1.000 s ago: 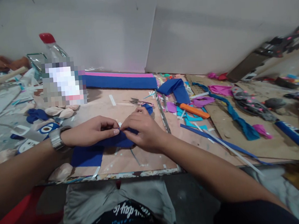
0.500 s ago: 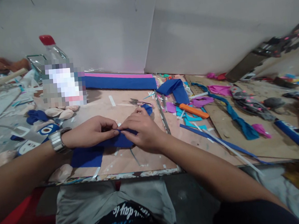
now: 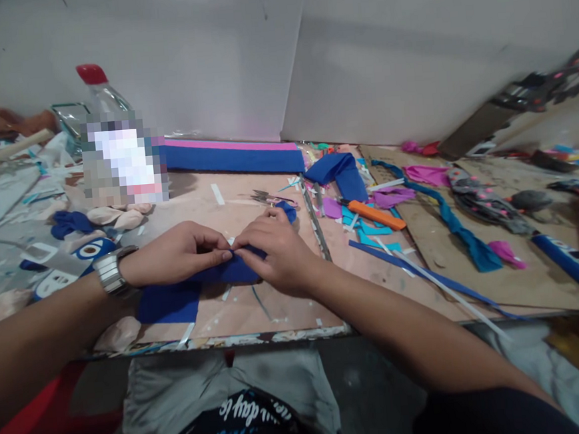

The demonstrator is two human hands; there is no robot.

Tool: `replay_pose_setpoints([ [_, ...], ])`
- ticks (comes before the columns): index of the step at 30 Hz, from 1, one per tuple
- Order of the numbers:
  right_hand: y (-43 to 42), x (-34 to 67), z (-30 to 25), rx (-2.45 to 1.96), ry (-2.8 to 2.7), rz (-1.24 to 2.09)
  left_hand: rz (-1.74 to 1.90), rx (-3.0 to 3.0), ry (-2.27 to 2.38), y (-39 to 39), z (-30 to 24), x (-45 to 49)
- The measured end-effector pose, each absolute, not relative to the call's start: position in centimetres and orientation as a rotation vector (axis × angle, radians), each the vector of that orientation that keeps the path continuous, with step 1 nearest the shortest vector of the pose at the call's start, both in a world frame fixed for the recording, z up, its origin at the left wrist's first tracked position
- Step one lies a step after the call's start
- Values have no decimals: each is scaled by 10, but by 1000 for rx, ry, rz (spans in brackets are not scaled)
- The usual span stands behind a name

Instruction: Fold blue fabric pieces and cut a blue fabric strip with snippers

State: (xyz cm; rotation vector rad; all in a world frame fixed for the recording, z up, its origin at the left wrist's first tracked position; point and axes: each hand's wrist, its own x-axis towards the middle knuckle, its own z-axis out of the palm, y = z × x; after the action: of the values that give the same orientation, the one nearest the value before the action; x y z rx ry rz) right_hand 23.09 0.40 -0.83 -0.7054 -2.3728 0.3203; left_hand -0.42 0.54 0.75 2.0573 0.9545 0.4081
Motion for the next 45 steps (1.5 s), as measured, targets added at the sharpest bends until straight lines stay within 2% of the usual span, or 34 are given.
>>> replay_pose_setpoints([
  [14,2,228,-8,-883,-2451,290,560,2455,1075,-7,3,4],
  [27,4,229,-12,-849,-2385,289,632,2248,1052,-3,2,3],
  [37,2,228,-8,-840,-2463,299,576,2653,1068,-3,-3,4],
  [45,7,231,-11,-873,-2383,332,533,2627,1125,-2,-2,0],
])
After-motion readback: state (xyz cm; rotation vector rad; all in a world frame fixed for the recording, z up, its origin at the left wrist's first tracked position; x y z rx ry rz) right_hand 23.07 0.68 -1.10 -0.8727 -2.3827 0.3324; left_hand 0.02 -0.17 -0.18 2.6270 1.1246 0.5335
